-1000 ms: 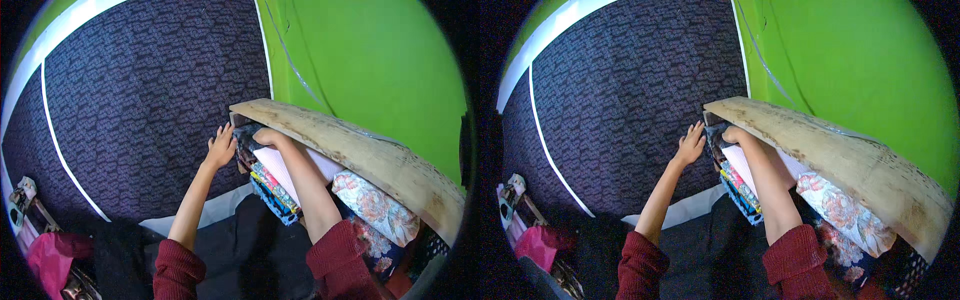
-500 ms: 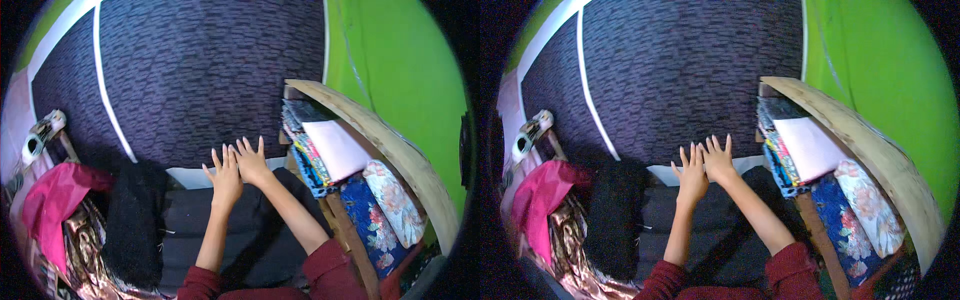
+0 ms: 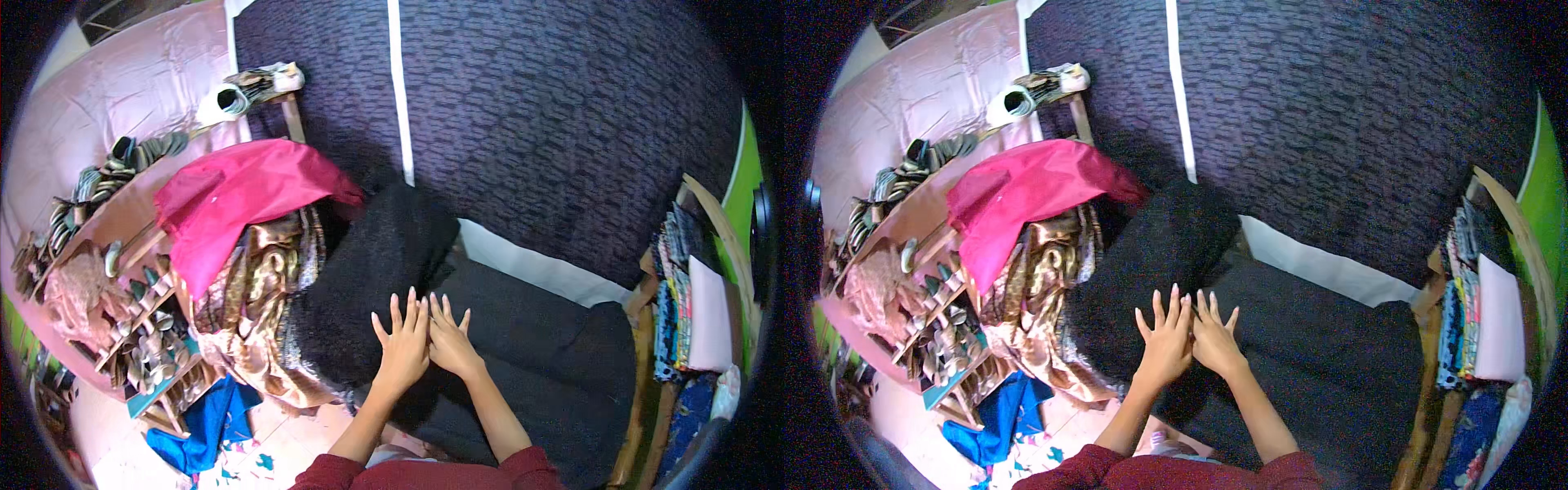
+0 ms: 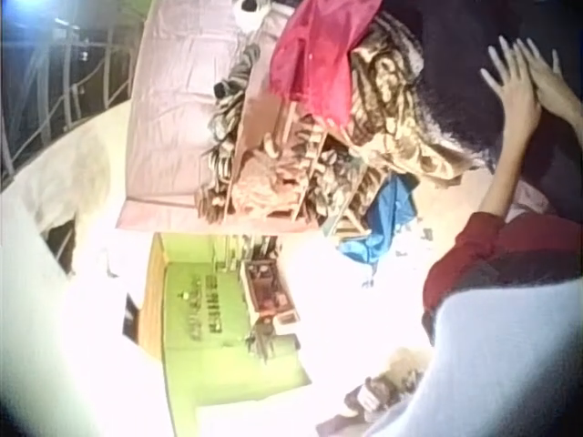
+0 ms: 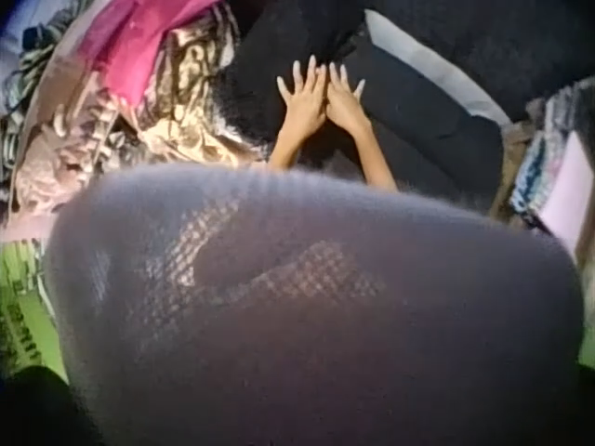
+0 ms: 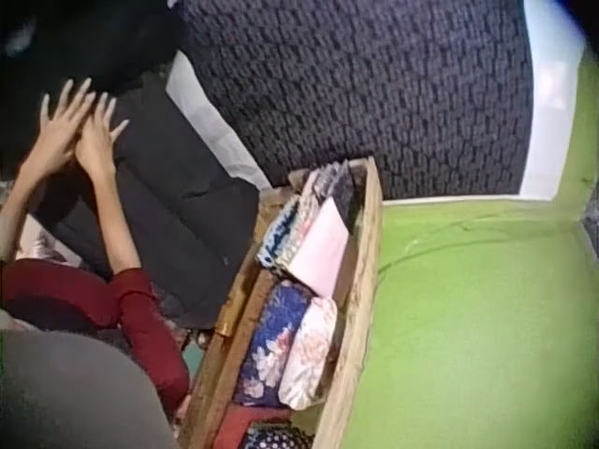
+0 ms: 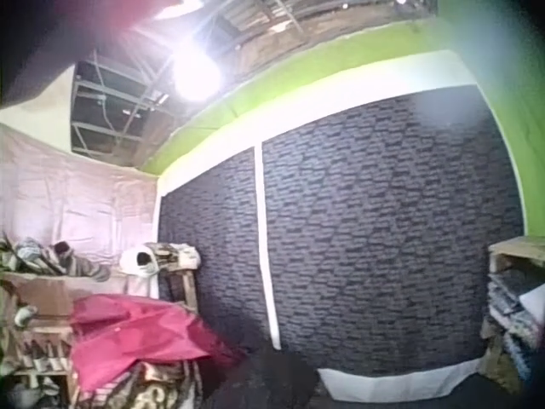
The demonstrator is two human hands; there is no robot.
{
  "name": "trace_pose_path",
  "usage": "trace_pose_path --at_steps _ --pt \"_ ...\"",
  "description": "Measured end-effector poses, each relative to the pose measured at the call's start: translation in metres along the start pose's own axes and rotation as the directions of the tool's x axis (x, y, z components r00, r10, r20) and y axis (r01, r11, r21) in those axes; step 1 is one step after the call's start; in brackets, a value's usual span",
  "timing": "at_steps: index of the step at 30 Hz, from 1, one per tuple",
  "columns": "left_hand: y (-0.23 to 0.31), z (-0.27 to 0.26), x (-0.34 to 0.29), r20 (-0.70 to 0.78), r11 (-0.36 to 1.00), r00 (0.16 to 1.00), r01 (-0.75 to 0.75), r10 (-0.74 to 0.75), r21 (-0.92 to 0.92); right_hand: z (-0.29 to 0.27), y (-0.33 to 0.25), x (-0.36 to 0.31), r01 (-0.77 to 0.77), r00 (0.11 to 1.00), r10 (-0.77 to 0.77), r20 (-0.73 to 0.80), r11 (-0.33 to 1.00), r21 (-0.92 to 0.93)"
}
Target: Folding and organizing fabric pieces on a storage shelf.
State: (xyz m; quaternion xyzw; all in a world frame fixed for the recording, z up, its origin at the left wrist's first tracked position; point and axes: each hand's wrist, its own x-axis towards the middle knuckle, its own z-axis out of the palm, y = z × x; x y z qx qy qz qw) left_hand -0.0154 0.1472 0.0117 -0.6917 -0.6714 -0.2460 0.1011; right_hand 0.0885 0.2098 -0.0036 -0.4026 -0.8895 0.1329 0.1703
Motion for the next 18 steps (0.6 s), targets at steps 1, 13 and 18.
trace_pose_path --at_steps 1,13,18 --pt "-0.013 -0.004 -0.003 -0.001 1.000 1.000 0.030 -0.030 0.008 0.006 -0.012 0.007 0.034 0.999 -0.034 -0.004 0.999 0.004" --pt "-0.179 0.017 -0.035 0.048 0.950 0.953 0.292 -0.299 0.115 0.063 -0.102 0.106 0.086 0.996 -0.086 -0.002 0.993 0.083" --pt "-0.200 0.043 -0.042 0.059 0.976 0.977 0.202 -0.207 0.077 0.088 -0.115 0.167 0.166 0.974 -0.150 -0.167 0.982 0.086"
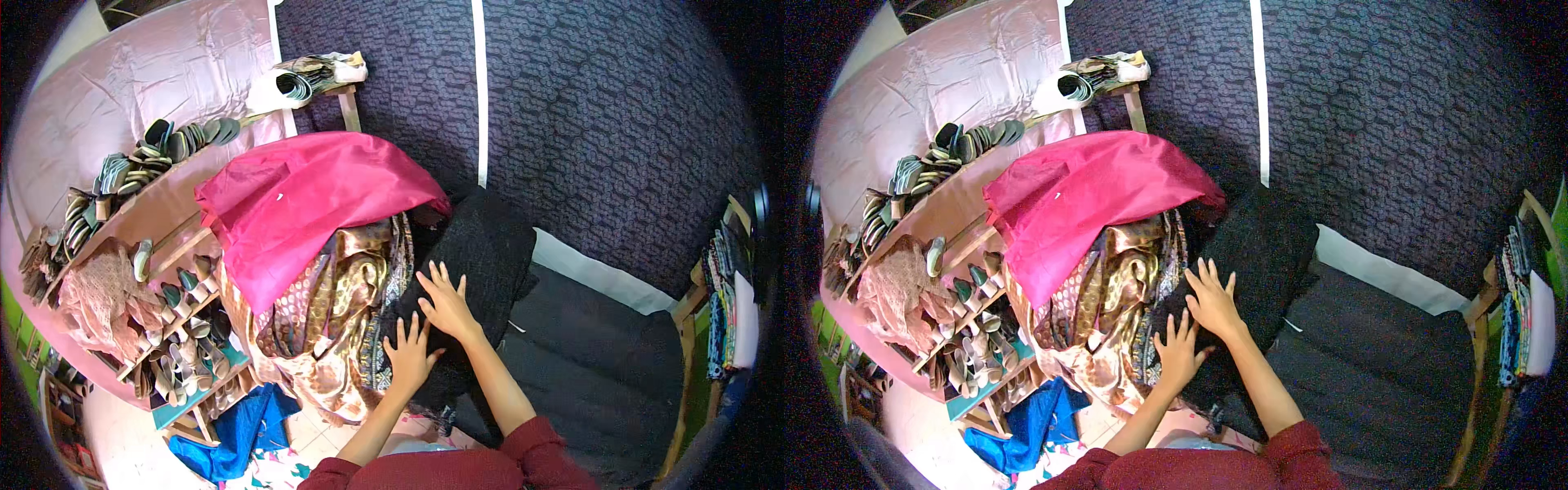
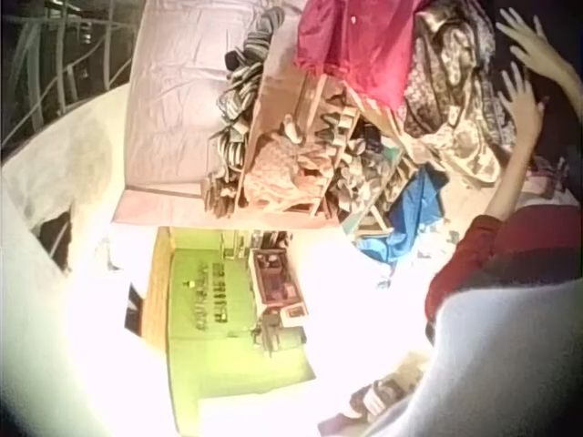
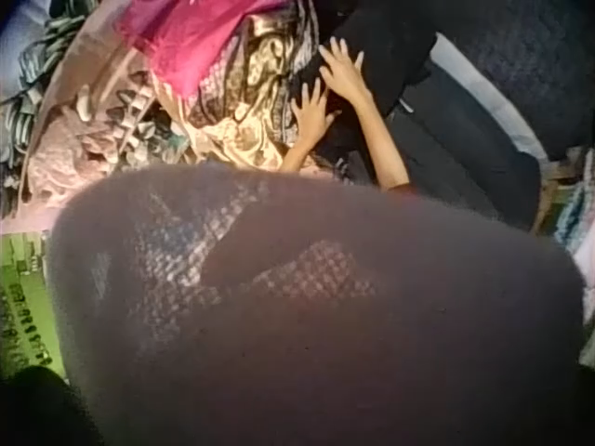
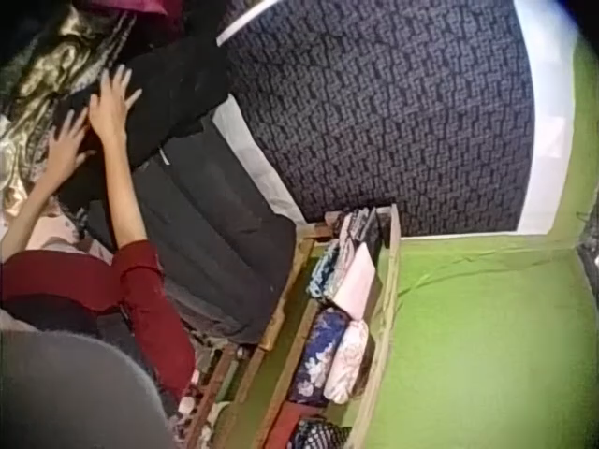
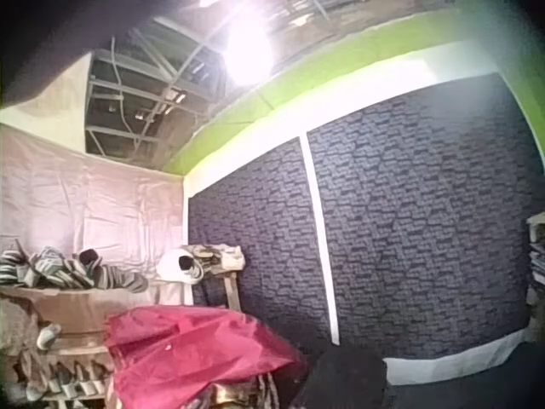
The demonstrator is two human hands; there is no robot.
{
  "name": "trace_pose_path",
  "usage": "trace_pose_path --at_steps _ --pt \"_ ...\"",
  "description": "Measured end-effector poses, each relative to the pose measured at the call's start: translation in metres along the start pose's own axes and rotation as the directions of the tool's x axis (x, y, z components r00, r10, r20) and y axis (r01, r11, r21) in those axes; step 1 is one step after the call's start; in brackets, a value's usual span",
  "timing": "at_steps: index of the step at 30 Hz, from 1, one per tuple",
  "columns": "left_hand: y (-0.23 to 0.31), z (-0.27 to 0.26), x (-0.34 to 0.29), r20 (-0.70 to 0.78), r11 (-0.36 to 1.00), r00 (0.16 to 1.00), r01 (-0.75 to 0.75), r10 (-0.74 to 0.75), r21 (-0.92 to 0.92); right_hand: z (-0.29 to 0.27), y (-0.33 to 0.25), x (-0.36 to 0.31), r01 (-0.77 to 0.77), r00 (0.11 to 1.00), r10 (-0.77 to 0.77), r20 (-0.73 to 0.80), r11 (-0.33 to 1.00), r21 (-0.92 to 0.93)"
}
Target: Folding and organizing fabric pieces on a storage shelf.
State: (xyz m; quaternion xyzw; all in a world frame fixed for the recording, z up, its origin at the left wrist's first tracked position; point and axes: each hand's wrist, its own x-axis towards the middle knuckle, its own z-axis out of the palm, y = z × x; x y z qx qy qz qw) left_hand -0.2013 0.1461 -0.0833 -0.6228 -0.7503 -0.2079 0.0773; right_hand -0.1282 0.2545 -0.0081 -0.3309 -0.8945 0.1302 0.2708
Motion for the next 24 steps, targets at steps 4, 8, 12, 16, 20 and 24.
trace_pose_path --at_steps 4,8,12,16,20,24 --pt "-0.007 0.000 -0.003 -0.041 0.996 0.998 -0.058 0.055 -0.069 0.034 -0.001 0.044 0.000 0.997 -0.003 -0.078 0.999 -0.039" --pt "-0.028 -0.018 -0.011 -0.019 0.987 0.999 -0.052 0.049 -0.153 0.042 -0.047 0.059 0.054 0.991 -0.024 -0.130 0.973 0.226" --pt "-0.046 -0.077 -0.012 -0.444 0.985 0.896 -0.059 -0.019 -0.162 0.038 -0.055 0.057 0.264 0.941 -0.213 -0.262 0.948 0.178" --pt "-0.095 -0.125 0.005 -0.662 0.983 0.733 0.181 -0.155 -0.030 0.008 -0.093 0.070 0.443 0.796 -0.368 -0.481 0.895 0.047" --pt "-0.112 -0.142 0.026 -0.449 0.952 0.848 0.307 -0.280 -0.015 -0.002 -0.102 0.120 0.314 0.831 -0.389 -0.398 0.918 -0.242" --pt "-0.123 -0.101 0.031 -0.097 0.977 0.976 0.201 -0.194 0.067 -0.004 -0.074 0.159 0.268 0.865 -0.351 -0.359 0.928 -0.261"
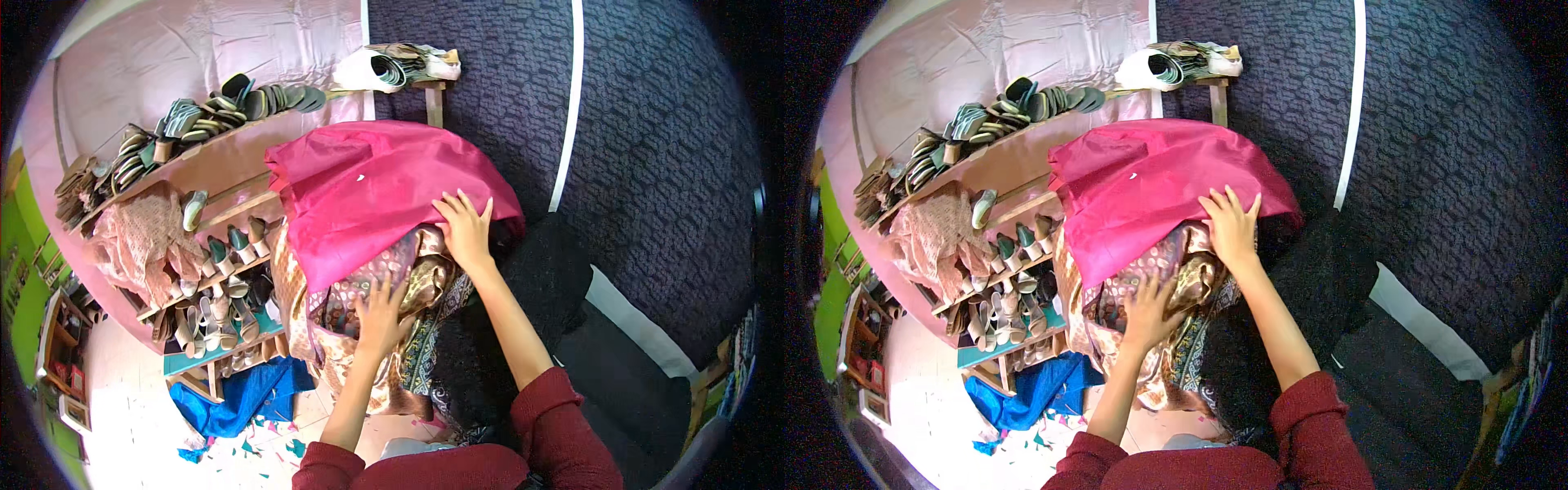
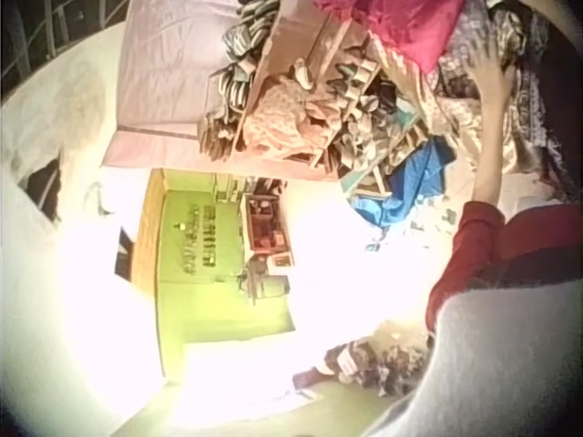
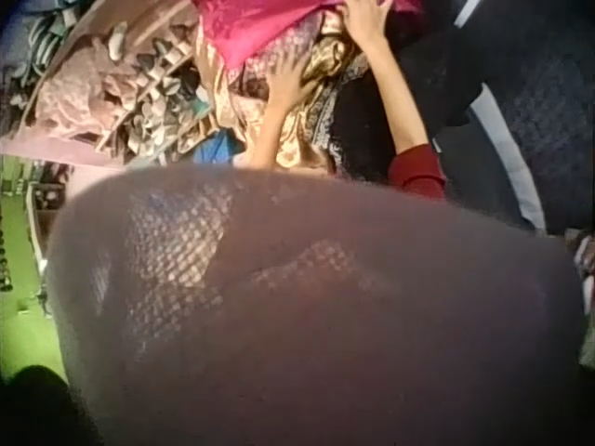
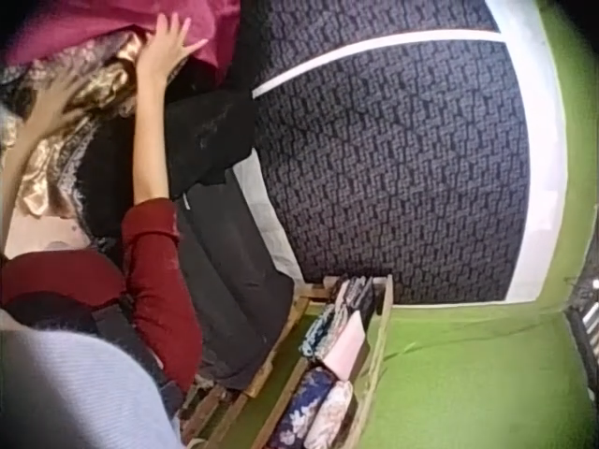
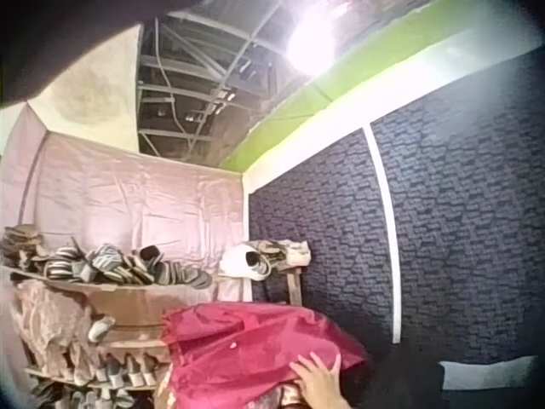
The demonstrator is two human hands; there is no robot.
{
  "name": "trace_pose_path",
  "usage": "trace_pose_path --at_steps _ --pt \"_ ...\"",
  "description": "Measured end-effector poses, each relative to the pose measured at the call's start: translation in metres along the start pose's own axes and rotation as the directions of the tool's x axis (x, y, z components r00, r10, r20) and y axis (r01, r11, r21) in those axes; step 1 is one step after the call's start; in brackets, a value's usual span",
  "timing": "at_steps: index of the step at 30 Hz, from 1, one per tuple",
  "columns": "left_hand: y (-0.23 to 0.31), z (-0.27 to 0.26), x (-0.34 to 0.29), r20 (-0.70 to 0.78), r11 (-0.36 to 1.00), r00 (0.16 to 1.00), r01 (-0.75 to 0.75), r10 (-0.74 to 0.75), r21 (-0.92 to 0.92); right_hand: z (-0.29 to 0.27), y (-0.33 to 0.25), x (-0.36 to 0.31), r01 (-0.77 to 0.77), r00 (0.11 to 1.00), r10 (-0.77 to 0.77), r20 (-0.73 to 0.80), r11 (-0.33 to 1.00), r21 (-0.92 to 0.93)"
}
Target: Folding and organizing fabric pieces on a storage shelf.
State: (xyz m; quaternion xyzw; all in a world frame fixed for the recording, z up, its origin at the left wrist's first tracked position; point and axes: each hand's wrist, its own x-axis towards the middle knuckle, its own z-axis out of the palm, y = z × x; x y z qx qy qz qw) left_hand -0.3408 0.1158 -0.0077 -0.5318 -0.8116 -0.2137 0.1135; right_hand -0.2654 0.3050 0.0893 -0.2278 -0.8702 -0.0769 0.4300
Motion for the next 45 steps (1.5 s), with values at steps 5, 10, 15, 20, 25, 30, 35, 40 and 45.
trace_pose_path --at_steps 5,10,15,20,25,30,35,40,45 --pt "-0.017 0.039 -0.012 0.104 0.999 0.994 -0.016 0.021 -0.044 -0.007 0.014 0.025 -0.116 0.984 0.133 -0.118 0.983 0.140" --pt "-0.014 0.016 -0.011 0.029 0.964 0.999 0.023 -0.016 -0.265 -0.033 0.042 0.063 -0.294 0.932 0.307 -0.191 0.951 0.093" --pt "-0.021 -0.027 -0.005 -0.495 0.873 0.829 -0.014 -0.262 -0.487 -0.052 0.059 0.091 -0.345 0.917 0.346 -0.199 0.938 0.042" --pt "-0.010 -0.096 0.009 -0.811 0.974 0.559 -0.022 -0.174 -0.224 -0.061 0.066 0.094 -0.051 0.982 0.034 -0.185 0.995 -0.091" --pt "0.026 -0.172 0.036 -0.777 0.983 0.617 0.028 0.128 0.184 -0.051 0.049 0.068 0.225 0.950 -0.231 -0.212 0.973 -0.051" --pt "0.011 -0.159 0.073 -0.400 0.956 0.897 -0.074 0.188 0.284 -0.046 0.016 0.051 0.300 0.913 -0.266 -0.308 0.952 0.067" --pt "-0.022 -0.143 0.116 -0.461 0.959 0.845 -0.192 0.270 0.210 -0.043 0.028 0.058 0.341 0.939 -0.316 -0.137 0.908 0.242" --pt "-0.031 -0.186 0.153 -0.505 0.828 0.666 -0.349 0.549 0.440 -0.050 -0.029 0.087 0.402 0.916 -0.362 -0.173 0.835 0.376" --pt "-0.019 -0.208 0.178 -0.378 0.694 0.632 -0.375 0.676 0.614 -0.047 -0.031 0.124 0.141 0.989 -0.119 -0.090 0.945 0.296"
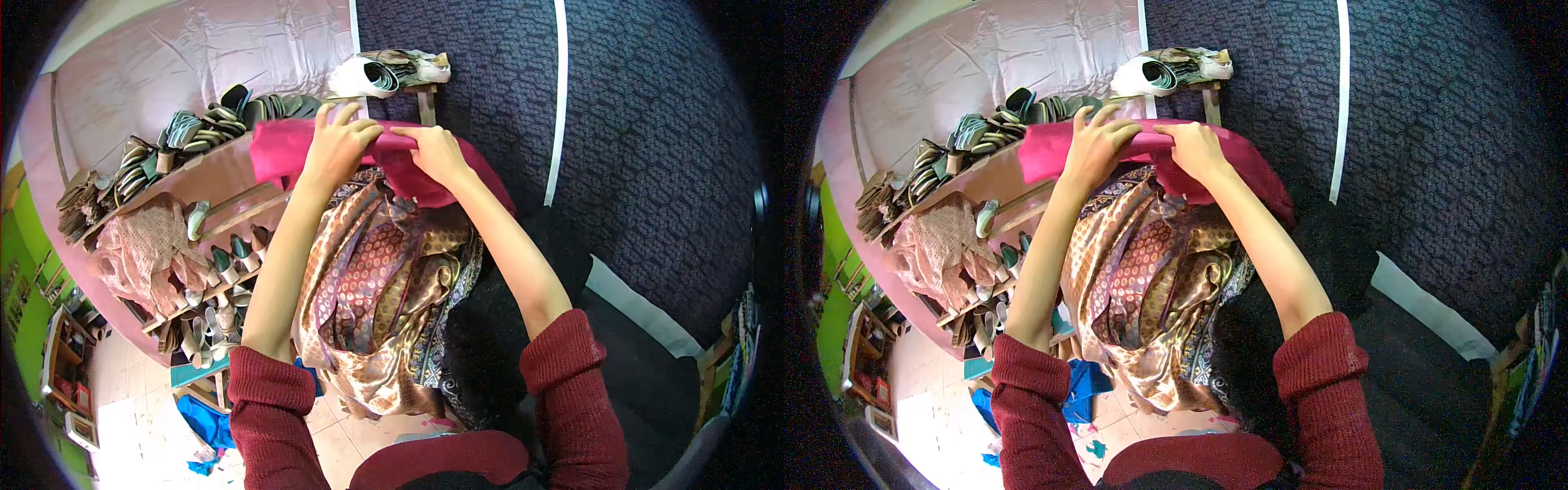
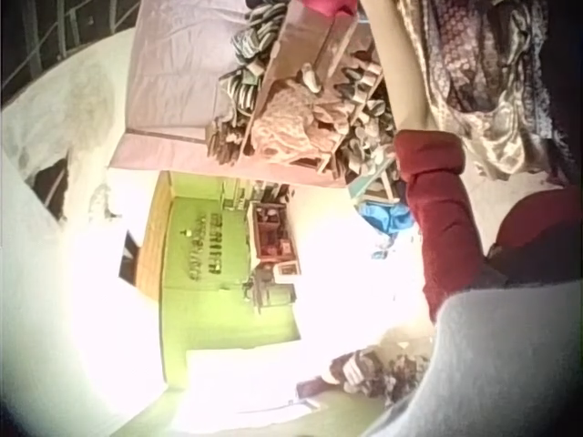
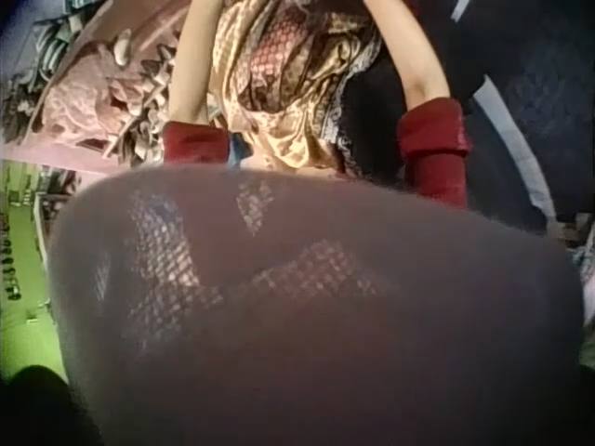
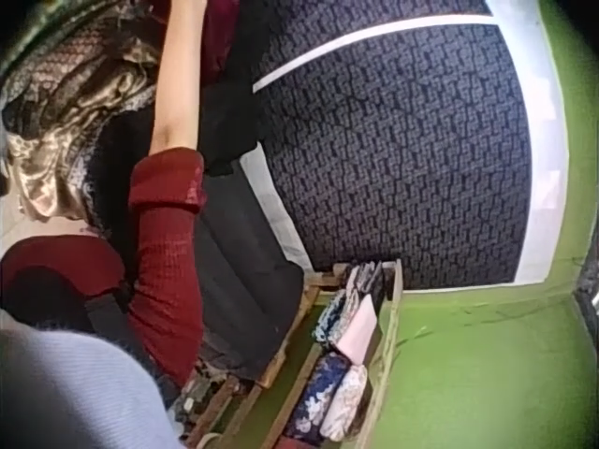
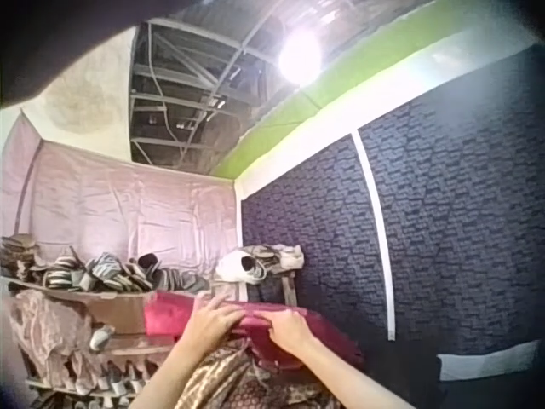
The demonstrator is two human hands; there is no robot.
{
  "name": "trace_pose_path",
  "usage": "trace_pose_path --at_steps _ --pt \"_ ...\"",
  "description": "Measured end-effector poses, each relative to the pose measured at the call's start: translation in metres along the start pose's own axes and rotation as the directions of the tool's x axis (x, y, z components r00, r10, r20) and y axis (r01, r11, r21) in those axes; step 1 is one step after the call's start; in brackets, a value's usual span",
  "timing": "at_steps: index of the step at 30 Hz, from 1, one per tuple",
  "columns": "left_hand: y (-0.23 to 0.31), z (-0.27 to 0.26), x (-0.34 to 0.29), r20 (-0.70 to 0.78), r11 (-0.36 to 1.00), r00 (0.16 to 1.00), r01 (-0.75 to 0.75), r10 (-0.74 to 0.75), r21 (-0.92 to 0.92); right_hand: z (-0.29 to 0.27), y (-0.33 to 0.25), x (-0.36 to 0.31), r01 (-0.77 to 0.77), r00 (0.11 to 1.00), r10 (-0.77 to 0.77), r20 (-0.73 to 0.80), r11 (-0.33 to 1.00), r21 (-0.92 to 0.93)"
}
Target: Folding and organizing fabric pieces on a storage shelf.
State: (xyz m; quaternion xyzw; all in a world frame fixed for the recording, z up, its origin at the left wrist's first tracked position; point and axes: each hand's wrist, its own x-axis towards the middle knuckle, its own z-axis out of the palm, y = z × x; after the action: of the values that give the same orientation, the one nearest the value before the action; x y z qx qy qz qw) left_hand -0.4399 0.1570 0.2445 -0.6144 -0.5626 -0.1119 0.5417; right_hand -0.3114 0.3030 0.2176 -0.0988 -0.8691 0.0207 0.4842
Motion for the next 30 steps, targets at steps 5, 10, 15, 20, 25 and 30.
trace_pose_path --at_steps 5,10,15,20,25,30 --pt "-0.018 0.012 -0.030 0.176 0.965 0.949 0.254 -0.260 0.058 0.016 0.008 0.017 -0.094 0.995 0.094 0.018 0.996 -0.003" --pt "-0.034 0.011 -0.075 0.137 0.766 0.766 0.639 -0.628 -0.065 0.014 0.019 0.024 -0.167 0.978 0.174 -0.111 0.984 0.070" --pt "-0.011 -0.014 -0.094 0.310 0.778 0.802 0.585 -0.511 -0.230 -0.004 0.042 -0.001 0.172 0.982 -0.165 -0.089 0.982 0.073" --pt "0.004 -0.014 -0.092 0.296 0.775 0.820 0.565 -0.490 -0.284 -0.052 0.060 -0.073 0.284 0.958 -0.282 -0.041 0.958 0.030" --pt "0.012 0.028 -0.096 0.324 0.611 0.649 0.759 -0.688 -0.223 -0.068 0.076 -0.166 0.230 0.972 -0.229 -0.051 0.973 0.029" --pt "-0.001 0.041 -0.100 0.549 0.302 0.410 0.911 -0.728 -0.281 -0.054 0.070 -0.274 -0.110 0.993 0.108 0.046 0.993 0.039"
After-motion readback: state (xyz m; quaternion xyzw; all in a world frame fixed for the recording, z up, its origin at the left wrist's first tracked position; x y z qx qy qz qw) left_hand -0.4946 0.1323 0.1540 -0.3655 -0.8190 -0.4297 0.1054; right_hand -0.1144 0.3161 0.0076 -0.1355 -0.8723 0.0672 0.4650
